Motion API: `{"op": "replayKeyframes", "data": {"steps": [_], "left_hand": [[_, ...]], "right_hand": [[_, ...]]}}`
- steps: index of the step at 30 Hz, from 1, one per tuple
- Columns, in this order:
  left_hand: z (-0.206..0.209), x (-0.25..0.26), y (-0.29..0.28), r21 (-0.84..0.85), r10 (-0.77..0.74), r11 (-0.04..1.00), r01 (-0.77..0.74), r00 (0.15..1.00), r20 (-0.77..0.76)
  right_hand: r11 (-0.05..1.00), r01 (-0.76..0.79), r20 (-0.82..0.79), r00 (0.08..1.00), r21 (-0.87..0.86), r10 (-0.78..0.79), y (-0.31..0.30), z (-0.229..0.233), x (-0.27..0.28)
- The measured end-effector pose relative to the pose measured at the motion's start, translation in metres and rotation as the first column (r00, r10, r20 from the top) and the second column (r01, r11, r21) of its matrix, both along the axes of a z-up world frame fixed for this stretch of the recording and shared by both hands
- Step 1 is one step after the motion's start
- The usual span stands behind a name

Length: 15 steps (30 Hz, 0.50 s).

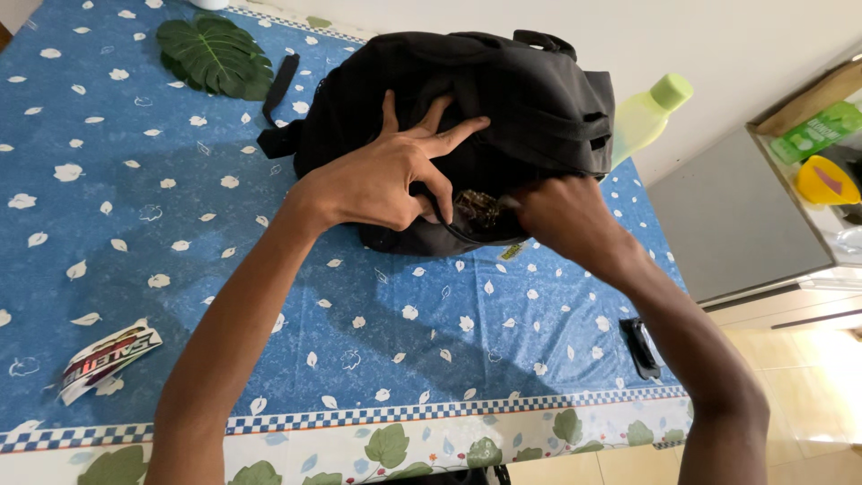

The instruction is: The person unpacks a black backpack placed on a table. They remove a water bottle, a smartphone, earbuds, keys, a power adapter, and charging cables, placing each item on the table.

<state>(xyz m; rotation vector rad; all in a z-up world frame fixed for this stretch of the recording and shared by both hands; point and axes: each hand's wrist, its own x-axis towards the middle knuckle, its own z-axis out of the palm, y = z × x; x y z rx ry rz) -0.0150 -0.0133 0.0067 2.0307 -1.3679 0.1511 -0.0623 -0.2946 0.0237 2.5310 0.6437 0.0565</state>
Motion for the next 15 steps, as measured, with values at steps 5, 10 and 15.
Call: {"op": "replayKeyframes", "data": {"steps": [5,10,15], "left_hand": [[-0.001,0.001,0.000,-0.008,-0.007,1.000,0.007,1.000,0.006],[0.000,-0.001,0.002,-0.023,-0.015,1.000,0.016,0.999,0.039],[0.001,-0.002,0.006,-0.049,-0.039,0.998,0.043,0.995,0.087]], "right_hand": [[0.823,-0.034,0.073,0.997,0.568,-0.010,-0.002,0.033,-0.029],[0.601,-0.058,0.178,0.974,0.797,-0.143,-0.032,0.045,-0.092],[0.561,-0.023,0.182,0.956,0.827,-0.230,-0.094,0.024,-0.148]]}}
